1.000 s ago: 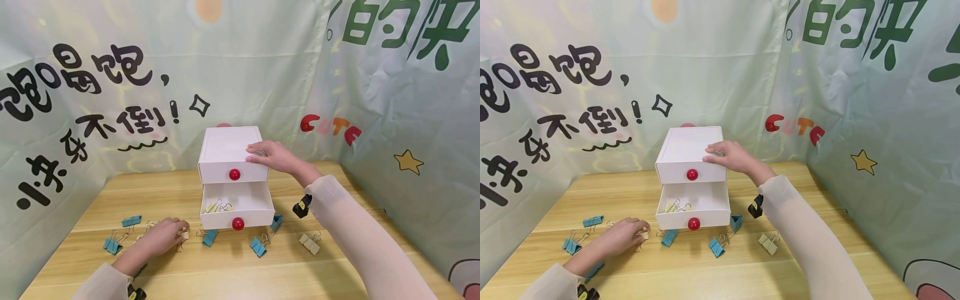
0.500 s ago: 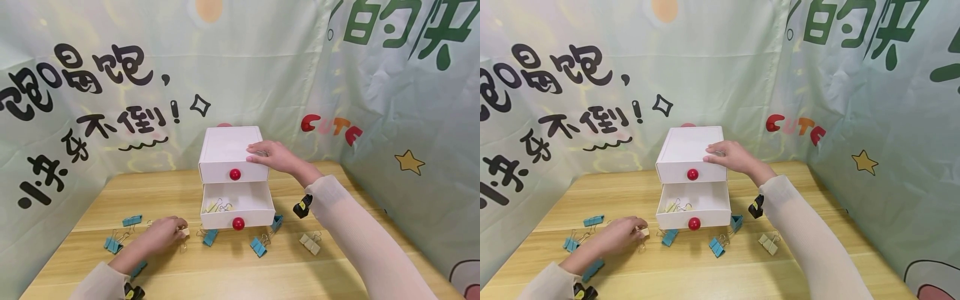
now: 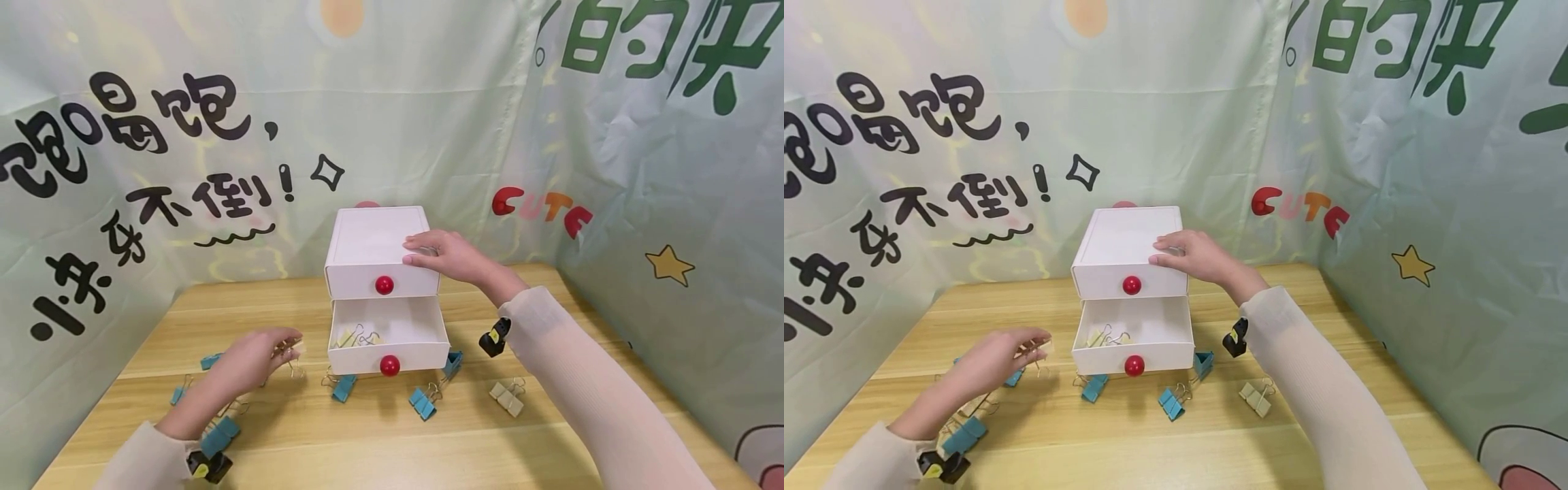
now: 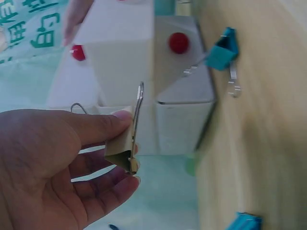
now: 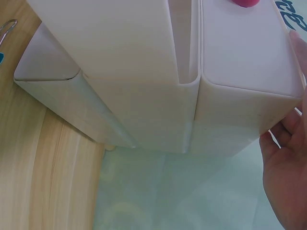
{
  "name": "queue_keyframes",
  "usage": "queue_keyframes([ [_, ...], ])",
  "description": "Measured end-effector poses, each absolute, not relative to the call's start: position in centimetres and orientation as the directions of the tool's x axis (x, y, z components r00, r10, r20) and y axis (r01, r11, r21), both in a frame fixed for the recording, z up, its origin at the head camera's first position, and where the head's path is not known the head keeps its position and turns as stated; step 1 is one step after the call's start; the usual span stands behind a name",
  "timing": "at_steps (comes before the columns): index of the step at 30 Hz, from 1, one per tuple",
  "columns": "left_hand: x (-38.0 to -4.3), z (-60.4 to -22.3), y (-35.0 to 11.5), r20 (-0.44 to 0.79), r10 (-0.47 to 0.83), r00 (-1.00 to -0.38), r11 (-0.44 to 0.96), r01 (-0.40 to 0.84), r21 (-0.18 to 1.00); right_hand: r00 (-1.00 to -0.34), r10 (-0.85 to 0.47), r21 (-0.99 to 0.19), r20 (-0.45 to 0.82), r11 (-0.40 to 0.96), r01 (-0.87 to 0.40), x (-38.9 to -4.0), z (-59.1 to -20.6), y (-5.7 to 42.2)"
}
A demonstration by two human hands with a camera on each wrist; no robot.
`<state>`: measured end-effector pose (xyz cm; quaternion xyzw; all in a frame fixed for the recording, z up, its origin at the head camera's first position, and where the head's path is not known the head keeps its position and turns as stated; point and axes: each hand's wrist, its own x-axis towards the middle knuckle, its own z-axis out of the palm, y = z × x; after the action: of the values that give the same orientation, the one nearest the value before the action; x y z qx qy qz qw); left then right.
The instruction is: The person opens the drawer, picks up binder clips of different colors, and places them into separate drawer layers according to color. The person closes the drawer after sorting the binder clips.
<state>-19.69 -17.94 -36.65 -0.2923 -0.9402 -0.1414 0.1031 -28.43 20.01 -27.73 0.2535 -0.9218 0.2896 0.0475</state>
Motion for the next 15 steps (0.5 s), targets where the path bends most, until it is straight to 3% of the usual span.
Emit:
queue_keyframes([
  [15,-19.4,-32.7,-15.4,0.394,0.485,-0.781,0.757,0.601,0.258,-0.868,-0.435,-0.514,0.241,0.701,-0.494,-28.4,-27.7,20.1],
])
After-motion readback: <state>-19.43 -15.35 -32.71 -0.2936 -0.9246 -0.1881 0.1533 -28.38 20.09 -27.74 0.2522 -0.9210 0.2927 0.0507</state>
